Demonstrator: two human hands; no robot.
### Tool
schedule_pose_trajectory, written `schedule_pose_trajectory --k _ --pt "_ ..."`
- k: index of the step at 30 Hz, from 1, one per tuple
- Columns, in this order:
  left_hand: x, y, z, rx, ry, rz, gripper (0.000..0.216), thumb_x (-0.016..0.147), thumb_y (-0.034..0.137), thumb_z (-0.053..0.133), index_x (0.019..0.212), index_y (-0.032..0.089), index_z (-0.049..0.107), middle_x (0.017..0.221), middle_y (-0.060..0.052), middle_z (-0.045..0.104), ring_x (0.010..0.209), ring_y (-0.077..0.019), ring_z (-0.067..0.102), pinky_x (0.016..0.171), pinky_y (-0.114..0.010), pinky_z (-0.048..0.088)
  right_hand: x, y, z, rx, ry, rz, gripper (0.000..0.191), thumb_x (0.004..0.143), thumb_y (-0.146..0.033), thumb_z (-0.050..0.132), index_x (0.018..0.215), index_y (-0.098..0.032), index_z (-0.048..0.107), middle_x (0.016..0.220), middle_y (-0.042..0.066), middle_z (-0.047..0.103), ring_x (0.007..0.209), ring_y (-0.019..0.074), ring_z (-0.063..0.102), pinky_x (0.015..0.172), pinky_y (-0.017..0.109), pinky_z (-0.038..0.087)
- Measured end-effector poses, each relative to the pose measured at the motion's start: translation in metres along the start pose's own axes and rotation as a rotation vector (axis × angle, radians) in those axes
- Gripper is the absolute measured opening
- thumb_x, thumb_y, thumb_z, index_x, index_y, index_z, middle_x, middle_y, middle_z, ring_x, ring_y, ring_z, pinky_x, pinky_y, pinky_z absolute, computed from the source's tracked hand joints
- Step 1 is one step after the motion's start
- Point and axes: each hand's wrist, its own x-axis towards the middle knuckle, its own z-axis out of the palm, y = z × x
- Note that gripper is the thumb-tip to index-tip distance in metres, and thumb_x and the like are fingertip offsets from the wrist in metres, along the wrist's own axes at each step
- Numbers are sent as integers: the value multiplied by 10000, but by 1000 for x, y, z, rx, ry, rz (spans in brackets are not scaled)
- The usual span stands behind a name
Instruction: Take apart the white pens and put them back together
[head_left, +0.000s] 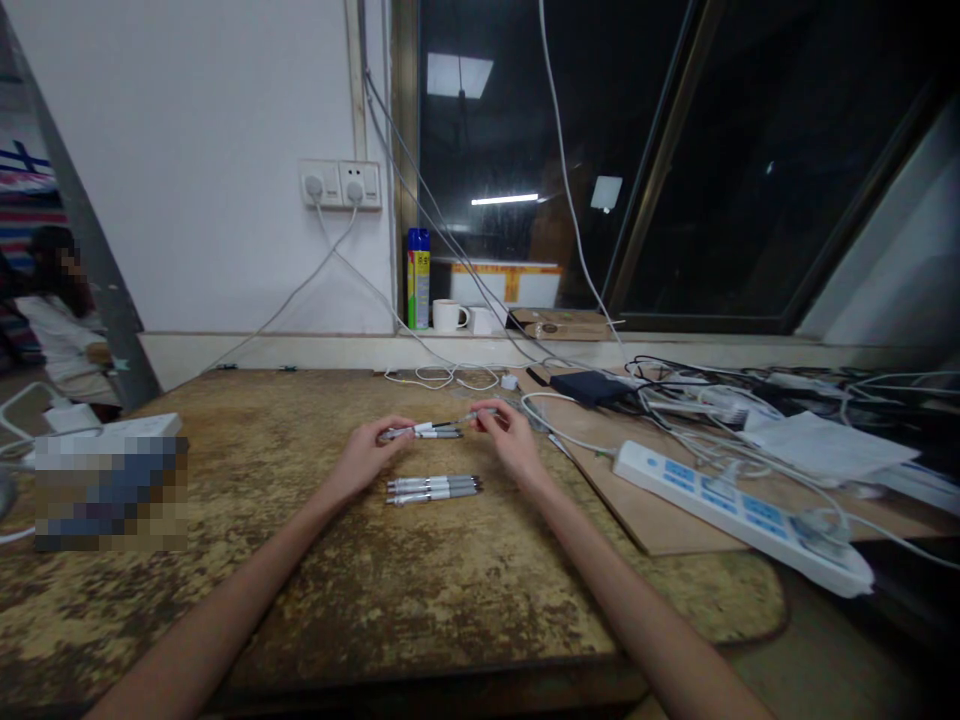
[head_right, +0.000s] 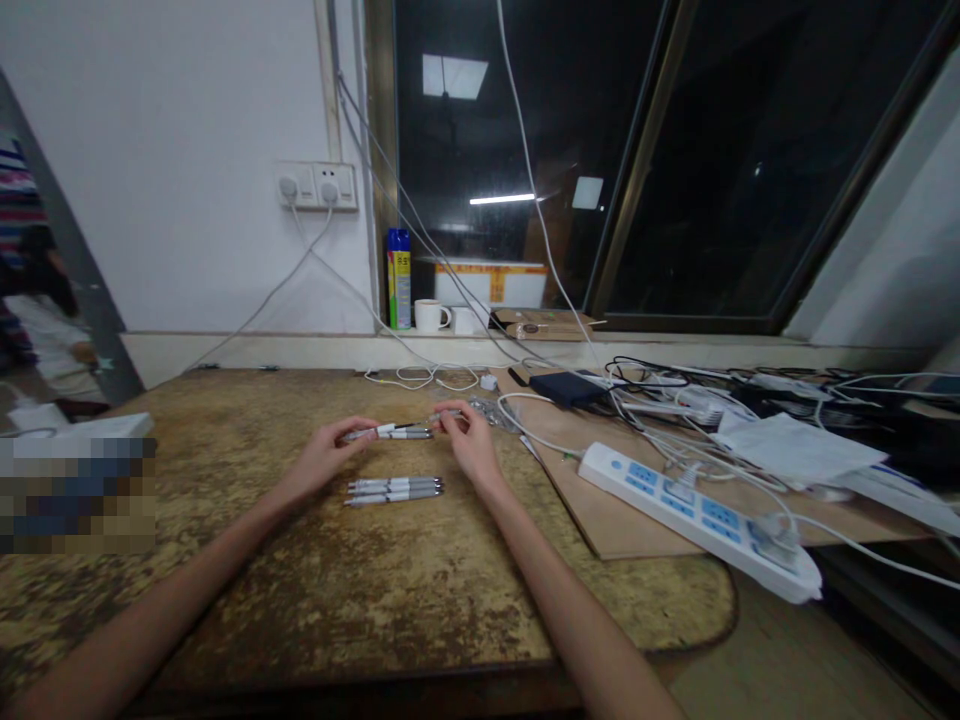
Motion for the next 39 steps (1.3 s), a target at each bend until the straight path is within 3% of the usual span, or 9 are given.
schedule_pose_trajectory --k 6,11,17,21,32,39 --pt "0 1 -1 17 27 10 380 902 482 597 1108 197 740 1119 -67 752 919 -233 693 799 -305 527 0 7 -2 7 49 54 244 844 -416 599 943 -204 667 877 59 727 831 221 717 858 378 557" --pt "0 2 -2 22 32 28 382 909 481 584 1103 190 738 1121 -74 749 960 -247 683 808 -313 528 -3 14 3 -61 -30 114 273 857 -454 569 883 -204 674 755 50 724 742 226 696 803 382 559" --pt "-2 6 -2 34 16 21 380 916 485 581 1110 198 736 1118 -72 749 925 -241 690 778 -310 529 -8 12 13 6 -157 192 418 874 -594 553 784 -204 675 721 46 715 648 204 681 694 350 561" --pt "-2 11 1 38 -14 45 361 918 470 588 1107 201 737 1130 -78 742 972 -244 681 786 -308 530 -9 3 12 80 -182 236 415 823 -615 626 758 -209 676 733 40 724 648 203 683 663 338 567" --pt "2 9 -7 96 74 67 372 937 477 566 1124 198 724 1148 -87 732 1015 -247 661 807 -317 516 0 -5 -6 177 -19 230 463 777 -659 672 775 -196 665 738 44 700 622 185 641 640 321 542" --pt "1 3 -13 119 171 40 389 917 510 578 1104 207 732 1107 -68 745 917 -236 670 763 -303 505 4 -8 -11 179 35 186 499 751 -700 673 763 -202 643 788 42 688 635 178 637 647 319 543"
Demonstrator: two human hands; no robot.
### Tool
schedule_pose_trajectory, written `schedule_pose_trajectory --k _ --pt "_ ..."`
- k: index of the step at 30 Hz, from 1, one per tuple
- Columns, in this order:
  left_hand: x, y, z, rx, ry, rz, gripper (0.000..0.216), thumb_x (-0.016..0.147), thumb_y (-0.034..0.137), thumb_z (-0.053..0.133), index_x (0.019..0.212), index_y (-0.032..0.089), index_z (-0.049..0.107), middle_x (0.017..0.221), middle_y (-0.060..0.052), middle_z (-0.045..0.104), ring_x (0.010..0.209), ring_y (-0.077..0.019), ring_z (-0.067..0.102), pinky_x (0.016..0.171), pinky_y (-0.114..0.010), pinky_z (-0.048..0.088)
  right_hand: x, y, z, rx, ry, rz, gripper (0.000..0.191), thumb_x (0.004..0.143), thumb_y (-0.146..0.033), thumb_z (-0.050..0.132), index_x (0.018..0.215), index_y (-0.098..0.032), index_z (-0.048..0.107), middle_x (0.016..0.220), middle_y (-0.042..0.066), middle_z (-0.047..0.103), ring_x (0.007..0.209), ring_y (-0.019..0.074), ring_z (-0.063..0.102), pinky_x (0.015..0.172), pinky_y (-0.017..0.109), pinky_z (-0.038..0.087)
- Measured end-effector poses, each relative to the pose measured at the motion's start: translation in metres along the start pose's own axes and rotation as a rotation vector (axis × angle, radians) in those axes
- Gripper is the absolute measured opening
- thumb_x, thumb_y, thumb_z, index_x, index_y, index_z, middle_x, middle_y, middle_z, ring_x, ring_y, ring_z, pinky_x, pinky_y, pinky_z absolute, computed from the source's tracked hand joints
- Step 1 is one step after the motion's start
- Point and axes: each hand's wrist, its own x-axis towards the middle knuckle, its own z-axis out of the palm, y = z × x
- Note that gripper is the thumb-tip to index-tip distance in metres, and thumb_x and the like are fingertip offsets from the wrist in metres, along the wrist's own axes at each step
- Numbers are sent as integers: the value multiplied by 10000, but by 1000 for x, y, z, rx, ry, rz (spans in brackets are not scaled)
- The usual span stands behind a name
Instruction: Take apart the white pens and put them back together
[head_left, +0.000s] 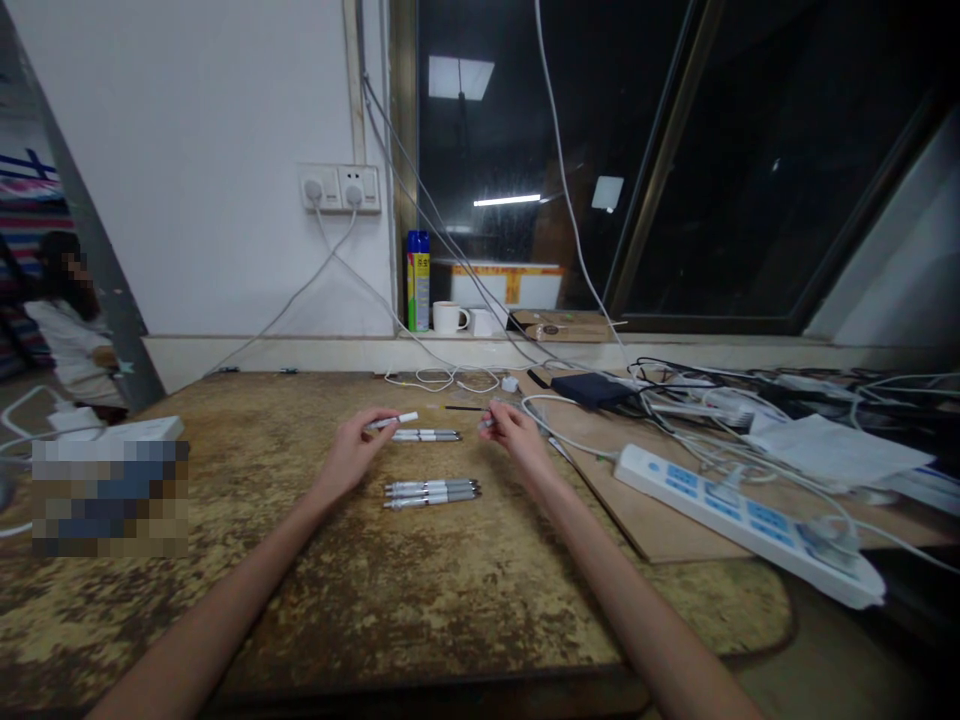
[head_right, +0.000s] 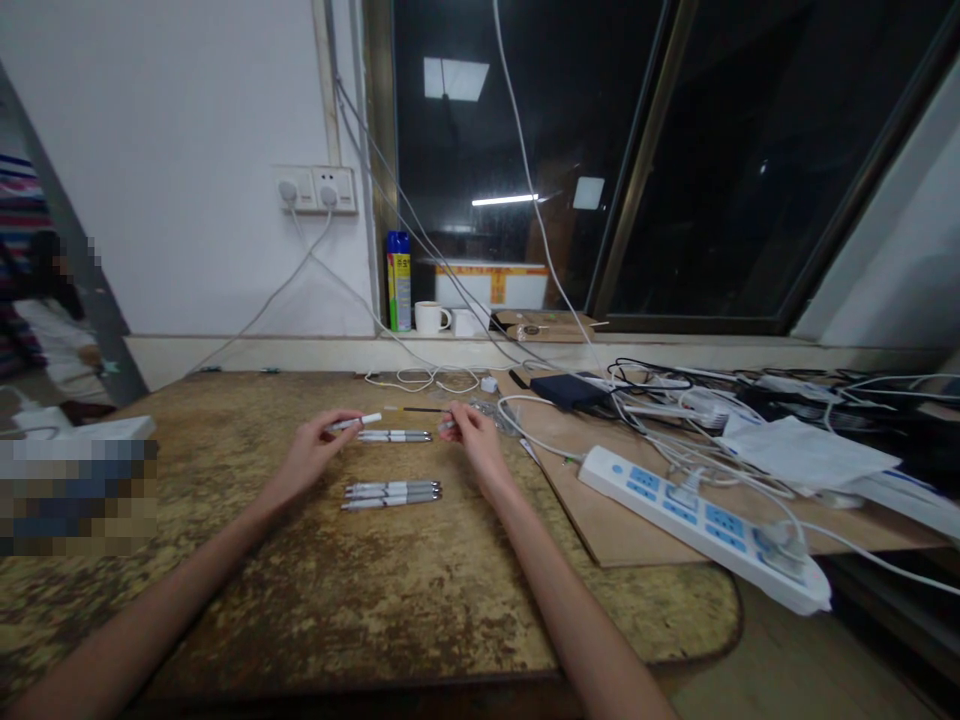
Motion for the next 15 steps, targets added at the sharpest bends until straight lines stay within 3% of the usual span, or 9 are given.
schedule_pose_trajectory --k 15 --pt "0 1 2 -25 -64 -6 364 930 465 566 1110 195 731 1135 -86 740 964 -247 674 767 -311 513 0 4 -2 -116 -49 -130 456 778 -649 693 876 -204 676 844 57 708 815 219 678 849 371 552"
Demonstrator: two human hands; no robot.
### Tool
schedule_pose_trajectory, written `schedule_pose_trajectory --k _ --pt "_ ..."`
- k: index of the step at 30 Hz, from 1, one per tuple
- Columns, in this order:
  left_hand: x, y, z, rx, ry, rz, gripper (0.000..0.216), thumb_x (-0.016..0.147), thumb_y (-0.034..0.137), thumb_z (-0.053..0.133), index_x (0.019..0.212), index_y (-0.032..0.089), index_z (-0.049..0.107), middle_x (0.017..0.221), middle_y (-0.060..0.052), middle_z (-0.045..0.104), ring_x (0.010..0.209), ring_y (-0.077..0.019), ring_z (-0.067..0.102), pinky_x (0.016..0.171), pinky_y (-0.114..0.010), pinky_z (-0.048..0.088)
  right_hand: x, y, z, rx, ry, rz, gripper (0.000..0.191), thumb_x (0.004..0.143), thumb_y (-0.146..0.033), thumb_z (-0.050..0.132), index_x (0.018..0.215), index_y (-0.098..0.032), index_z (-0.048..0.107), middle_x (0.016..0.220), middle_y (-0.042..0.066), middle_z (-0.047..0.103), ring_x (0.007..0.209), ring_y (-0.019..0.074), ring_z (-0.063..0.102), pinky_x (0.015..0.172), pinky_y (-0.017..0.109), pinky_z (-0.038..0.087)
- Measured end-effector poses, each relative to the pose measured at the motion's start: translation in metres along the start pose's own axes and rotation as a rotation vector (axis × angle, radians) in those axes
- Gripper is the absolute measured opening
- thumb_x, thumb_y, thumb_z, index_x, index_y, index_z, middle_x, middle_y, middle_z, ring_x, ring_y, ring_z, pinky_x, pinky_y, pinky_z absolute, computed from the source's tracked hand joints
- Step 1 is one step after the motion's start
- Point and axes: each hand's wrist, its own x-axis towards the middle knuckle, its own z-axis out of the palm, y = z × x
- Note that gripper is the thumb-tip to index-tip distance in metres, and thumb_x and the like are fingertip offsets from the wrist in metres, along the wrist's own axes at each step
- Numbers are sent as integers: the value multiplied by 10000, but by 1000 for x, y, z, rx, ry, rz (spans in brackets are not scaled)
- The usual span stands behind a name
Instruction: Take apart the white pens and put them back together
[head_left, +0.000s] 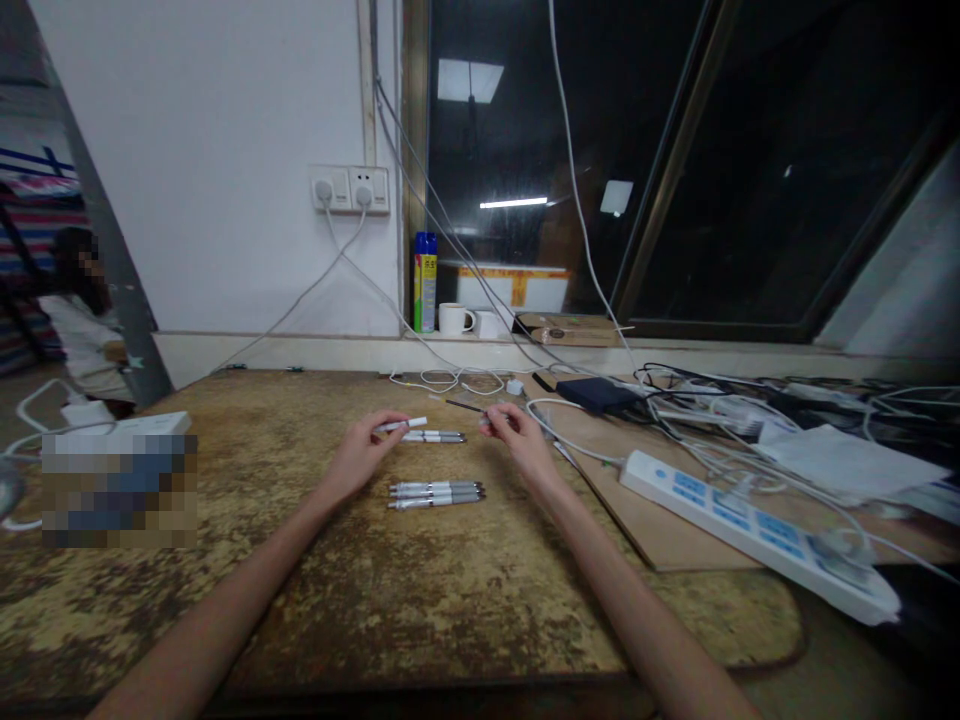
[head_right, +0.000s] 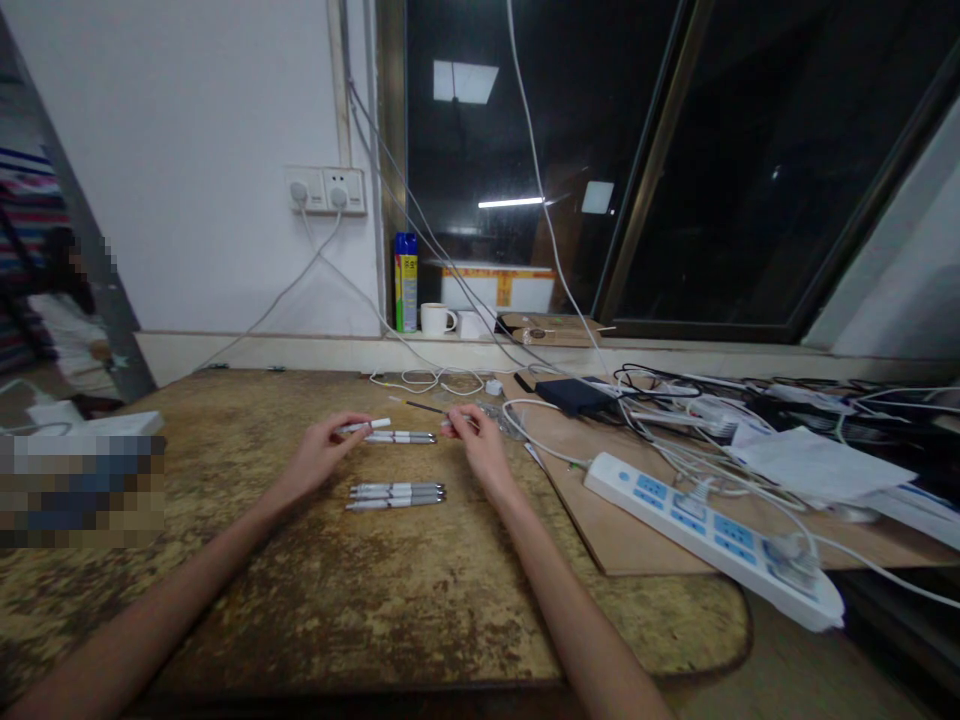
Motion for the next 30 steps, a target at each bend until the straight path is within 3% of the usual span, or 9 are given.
schedule_pose_trajectory --k 4,30 --pt "-1 3 0 -18 -11 12 364 931 465 566 1107 196 734 1132 -87 740 1004 -252 671 811 -318 519 1 0 0 -27 19 -7 479 751 -656 707 895 -200 679 836 59 715 809 223 687 843 373 551" --pt "0 -4 2 -13 6 34 341 933 445 577 1098 189 730 1107 -76 741 947 -239 676 737 -301 510 1 4 -1 -30 34 -40 428 821 -609 666 889 -187 662 847 53 691 792 208 682 802 347 554"
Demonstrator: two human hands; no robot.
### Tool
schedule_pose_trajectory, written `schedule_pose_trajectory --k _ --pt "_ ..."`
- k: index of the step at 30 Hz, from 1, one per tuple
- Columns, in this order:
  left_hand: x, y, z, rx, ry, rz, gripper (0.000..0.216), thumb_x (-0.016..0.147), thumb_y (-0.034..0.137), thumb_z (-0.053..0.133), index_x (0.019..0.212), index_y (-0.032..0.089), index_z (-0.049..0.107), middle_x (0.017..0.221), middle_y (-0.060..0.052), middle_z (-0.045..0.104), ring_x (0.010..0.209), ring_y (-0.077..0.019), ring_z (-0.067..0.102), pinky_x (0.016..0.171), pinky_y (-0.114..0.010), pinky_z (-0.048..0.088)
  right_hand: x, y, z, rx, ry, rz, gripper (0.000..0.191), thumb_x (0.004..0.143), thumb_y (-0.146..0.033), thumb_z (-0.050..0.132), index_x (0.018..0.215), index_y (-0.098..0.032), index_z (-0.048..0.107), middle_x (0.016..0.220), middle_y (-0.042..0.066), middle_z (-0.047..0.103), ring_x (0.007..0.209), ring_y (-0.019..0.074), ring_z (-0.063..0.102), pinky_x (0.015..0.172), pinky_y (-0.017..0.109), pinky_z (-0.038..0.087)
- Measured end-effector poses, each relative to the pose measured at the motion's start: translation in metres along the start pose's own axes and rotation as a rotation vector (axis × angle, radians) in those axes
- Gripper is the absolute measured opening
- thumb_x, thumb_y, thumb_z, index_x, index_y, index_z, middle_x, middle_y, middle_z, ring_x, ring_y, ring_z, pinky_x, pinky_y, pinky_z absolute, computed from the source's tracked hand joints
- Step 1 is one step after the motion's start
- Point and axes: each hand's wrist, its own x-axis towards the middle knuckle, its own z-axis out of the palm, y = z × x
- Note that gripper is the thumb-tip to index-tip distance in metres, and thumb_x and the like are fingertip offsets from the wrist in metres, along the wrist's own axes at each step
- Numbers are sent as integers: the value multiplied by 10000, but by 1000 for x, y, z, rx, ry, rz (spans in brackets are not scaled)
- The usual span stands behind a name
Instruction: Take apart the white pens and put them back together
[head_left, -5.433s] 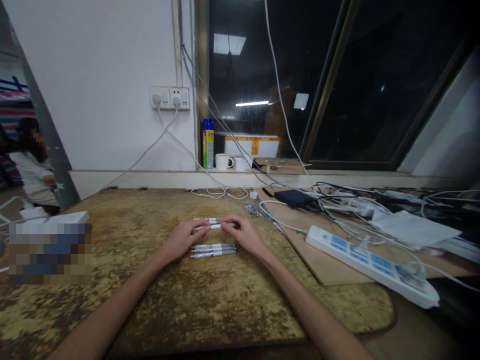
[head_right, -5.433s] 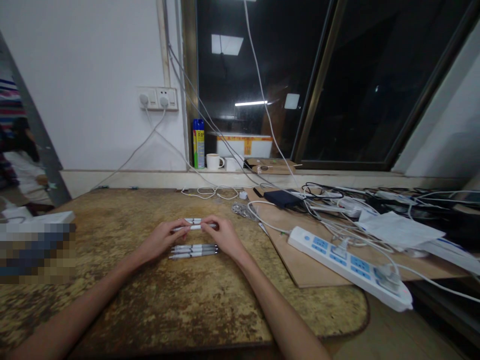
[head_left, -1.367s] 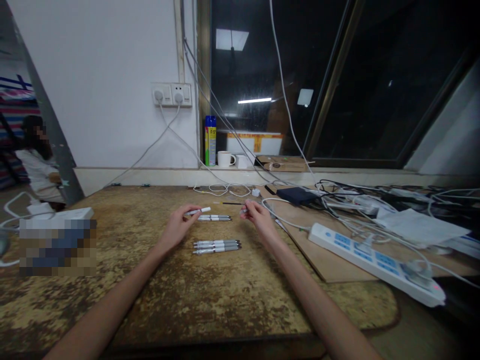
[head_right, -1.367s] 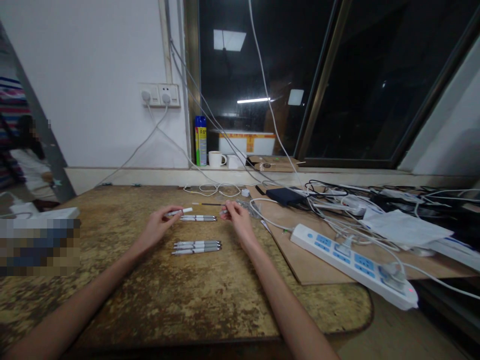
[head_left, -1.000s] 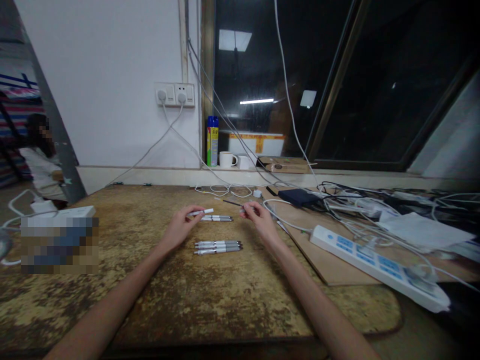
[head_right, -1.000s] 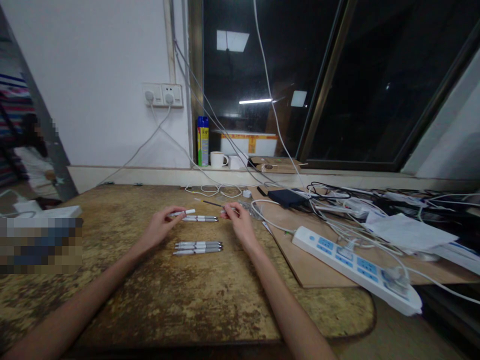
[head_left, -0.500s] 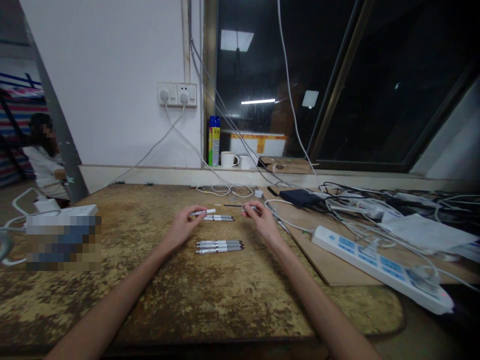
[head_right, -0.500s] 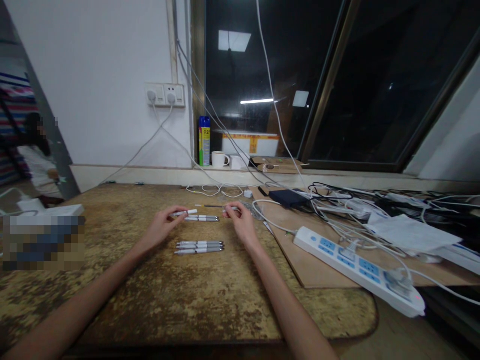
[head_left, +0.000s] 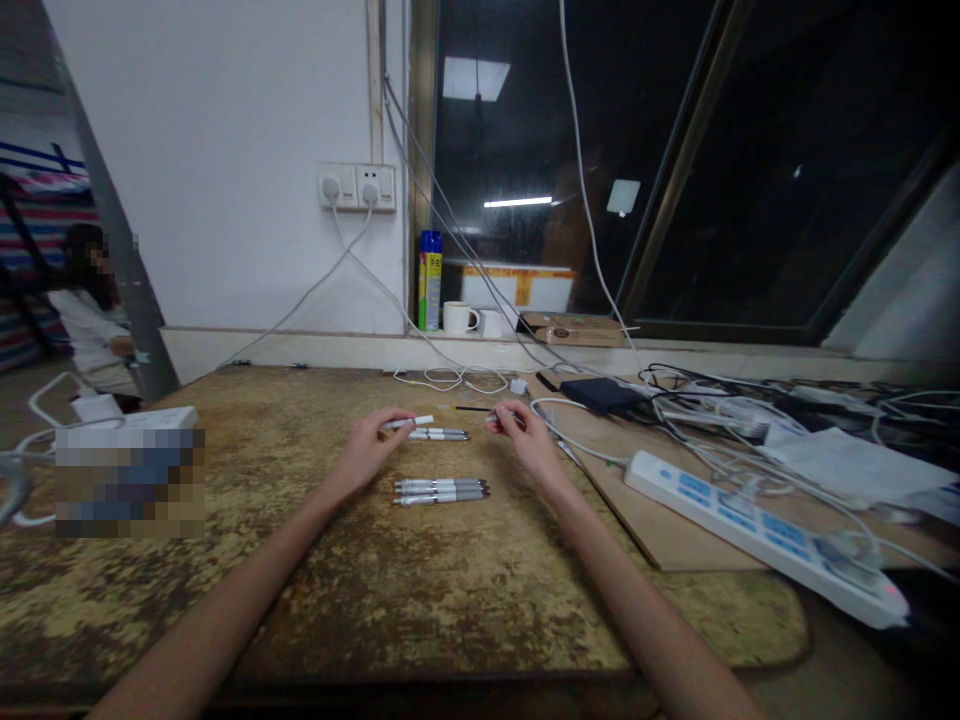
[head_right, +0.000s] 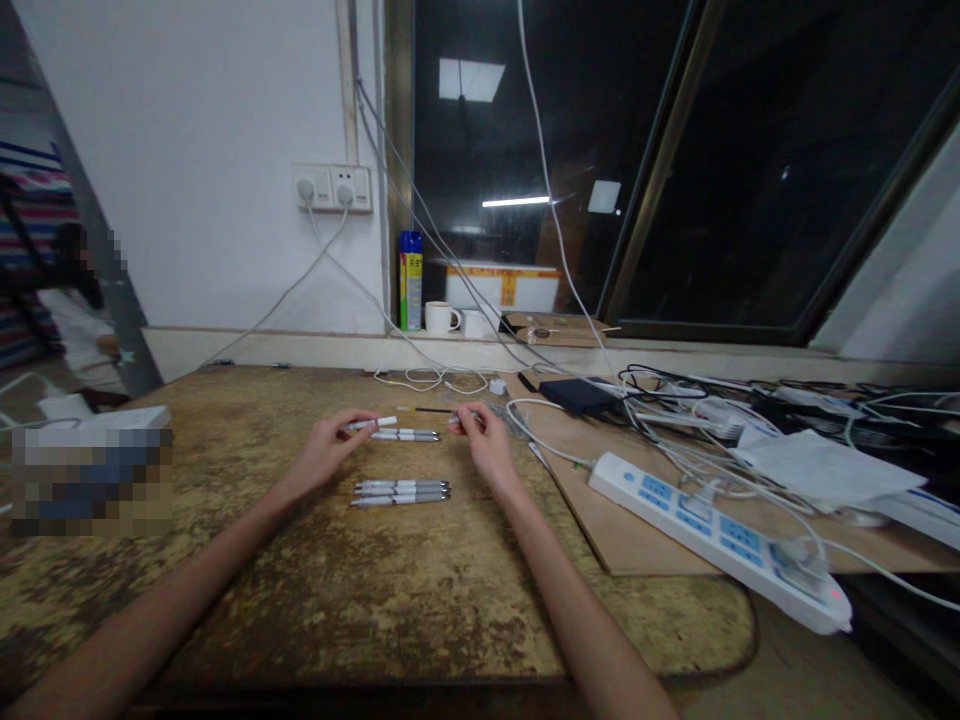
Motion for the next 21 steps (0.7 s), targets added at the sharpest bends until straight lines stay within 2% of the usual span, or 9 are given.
schedule_pose_trajectory --k 21 --pt "0 4 0 -23 -12 21 309 932 421 588 1084 197 736 1108 -71 747 985 -241 678 750 -299 510 1 1 -2 -19 12 24 448 830 -631 645 803 -184 663 762 32 671 701 181 652 723 302 532"
